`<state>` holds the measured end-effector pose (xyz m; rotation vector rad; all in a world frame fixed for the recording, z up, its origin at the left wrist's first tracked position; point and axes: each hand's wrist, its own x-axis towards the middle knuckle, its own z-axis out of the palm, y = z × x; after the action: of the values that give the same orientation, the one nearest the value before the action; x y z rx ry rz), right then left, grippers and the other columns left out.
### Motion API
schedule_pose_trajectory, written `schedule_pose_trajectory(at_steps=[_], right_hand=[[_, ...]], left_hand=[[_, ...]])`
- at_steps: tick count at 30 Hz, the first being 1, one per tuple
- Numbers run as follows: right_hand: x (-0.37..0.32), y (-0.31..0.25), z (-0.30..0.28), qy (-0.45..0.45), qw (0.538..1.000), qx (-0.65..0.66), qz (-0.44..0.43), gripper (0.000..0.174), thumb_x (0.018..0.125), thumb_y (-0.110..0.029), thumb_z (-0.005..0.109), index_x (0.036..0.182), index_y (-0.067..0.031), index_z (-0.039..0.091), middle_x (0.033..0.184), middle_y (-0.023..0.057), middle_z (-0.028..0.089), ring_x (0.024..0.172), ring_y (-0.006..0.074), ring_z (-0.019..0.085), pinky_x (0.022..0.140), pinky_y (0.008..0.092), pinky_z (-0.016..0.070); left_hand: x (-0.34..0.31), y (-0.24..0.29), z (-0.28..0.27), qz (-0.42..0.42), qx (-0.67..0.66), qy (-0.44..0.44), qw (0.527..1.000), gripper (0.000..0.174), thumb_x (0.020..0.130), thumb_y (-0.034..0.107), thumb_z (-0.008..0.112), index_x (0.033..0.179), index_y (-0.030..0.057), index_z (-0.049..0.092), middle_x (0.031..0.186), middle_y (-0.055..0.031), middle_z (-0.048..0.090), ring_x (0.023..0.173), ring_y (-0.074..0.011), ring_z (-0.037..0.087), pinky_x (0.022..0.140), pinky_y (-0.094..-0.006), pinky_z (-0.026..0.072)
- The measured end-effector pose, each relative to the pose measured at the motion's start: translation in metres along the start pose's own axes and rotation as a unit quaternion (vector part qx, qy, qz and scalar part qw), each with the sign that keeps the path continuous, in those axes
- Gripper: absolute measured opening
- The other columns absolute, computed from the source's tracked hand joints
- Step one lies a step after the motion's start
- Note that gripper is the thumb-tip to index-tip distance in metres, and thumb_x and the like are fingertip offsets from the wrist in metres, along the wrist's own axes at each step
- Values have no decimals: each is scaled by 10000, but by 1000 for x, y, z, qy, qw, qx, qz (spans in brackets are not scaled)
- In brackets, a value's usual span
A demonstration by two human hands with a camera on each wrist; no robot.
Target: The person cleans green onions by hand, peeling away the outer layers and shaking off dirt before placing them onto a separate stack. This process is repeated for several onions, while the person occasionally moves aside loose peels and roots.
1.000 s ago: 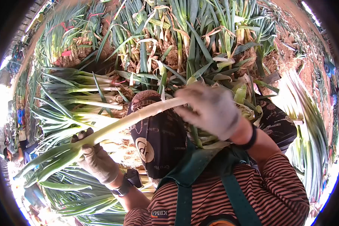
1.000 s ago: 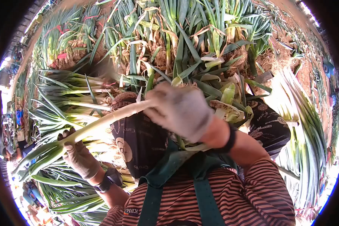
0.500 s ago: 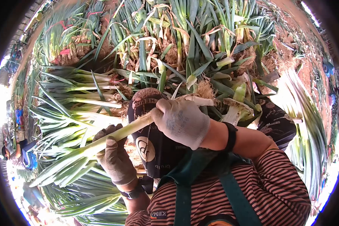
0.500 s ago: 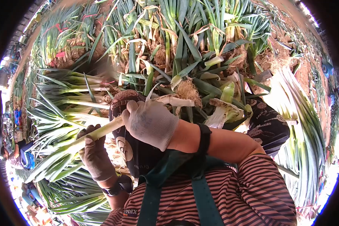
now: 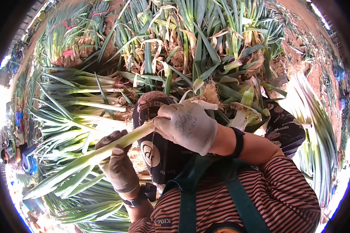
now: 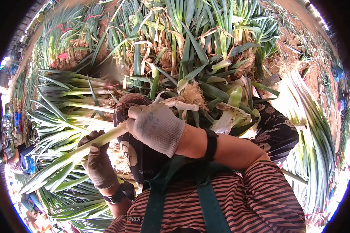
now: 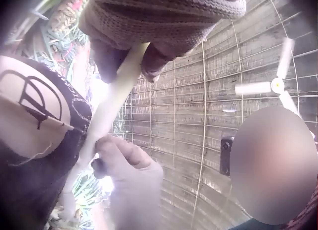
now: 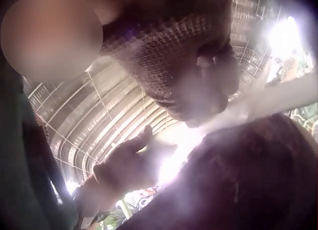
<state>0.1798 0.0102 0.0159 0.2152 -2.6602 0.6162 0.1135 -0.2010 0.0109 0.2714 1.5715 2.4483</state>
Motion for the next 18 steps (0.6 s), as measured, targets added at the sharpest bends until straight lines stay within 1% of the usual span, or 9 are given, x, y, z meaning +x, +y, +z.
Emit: schedule_pose_trajectory(at_steps=[3, 6, 9, 12, 13, 14, 15, 17, 18], right_hand=[[2, -9, -7, -61, 991, -119, -23, 95, 786, -160, 674, 764, -88, 616, 762, 29, 536, 632, 182, 621, 520, 311, 501], [-2, -13, 4, 6, 993, -120, -20, 91, 768, -155, 670, 771, -93, 604, 751, 30, 521, 620, 166, 612, 514, 307, 498], [0, -9, -3, -52, 990, -132, 20, 126, 760, -183, 681, 801, -98, 598, 768, 41, 540, 580, 184, 602, 480, 310, 486], [-5, 19, 1, 2, 980, -186, 76, 151, 766, -205, 682, 816, -101, 584, 762, 54, 549, 531, 202, 589, 446, 330, 475], [-4, 33, -2, 65, 967, -215, 121, 147, 792, -206, 668, 802, -98, 569, 722, 57, 550, 497, 216, 575, 426, 347, 462], [-7, 52, -6, 81, 957, -229, 157, 189, 793, -238, 683, 786, -95, 560, 700, 55, 544, 498, 216, 573, 430, 349, 462], [-10, 64, -9, 98, 946, -242, 192, 232, 793, -269, 698, 771, -91, 551, 677, 53, 538, 499, 216, 571, 433, 351, 461], [-8, 46, -28, 53, 973, -176, 139, 276, 775, -317, 724, 769, -91, 565, 657, 49, 534, 507, 219, 577, 440, 353, 467], [-9, 33, -39, 29, 982, -142, 118, 299, 766, -340, 736, 768, -91, 572, 647, 47, 531, 510, 221, 580, 443, 353, 470]], left_hand=[[-1, 1, -2, 2, -1, -12, 1000, 318, 868, 68, 657, 1148, 6, 520, 1153, -160, 589, 1129, -336, 575, 1011, -487, 479], [-1, 1, -3, -6, -10, -14, 1000, 339, 849, 53, 672, 1145, 6, 515, 1158, -162, 583, 1138, -339, 568, 1015, -489, 476], [-2, 1, -4, -15, -23, -11, 1000, 371, 821, 44, 698, 1140, 9, 512, 1151, -158, 579, 1144, -342, 563, 1019, -487, 474], [-2, 4, -7, -12, -31, -12, 999, 399, 793, 45, 729, 1125, 12, 509, 1138, -152, 576, 1148, -343, 559, 1030, -487, 465], [-3, 5, -8, -8, -34, -11, 999, 408, 784, 46, 739, 1119, 13, 508, 1134, -150, 575, 1149, -343, 557, 1034, -489, 462], [-3, 8, -7, -4, -29, -5, 1000, 419, 770, 53, 756, 1106, 28, 507, 1112, -138, 573, 1148, -340, 558, 1052, -499, 442], [-4, 10, -7, 5, -17, -18, 1000, 418, 772, 63, 759, 1105, 34, 508, 1109, -133, 573, 1148, -338, 558, 1054, -497, 439], [-5, 12, -8, 20, 10, -43, 999, 416, 776, 82, 764, 1104, 46, 511, 1103, -123, 571, 1149, -333, 559, 1060, -494, 432], [-6, 12, -9, 13, 16, -44, 999, 438, 756, 114, 796, 1091, 62, 519, 1107, -109, 569, 1136, -316, 565, 1067, -475, 420]])
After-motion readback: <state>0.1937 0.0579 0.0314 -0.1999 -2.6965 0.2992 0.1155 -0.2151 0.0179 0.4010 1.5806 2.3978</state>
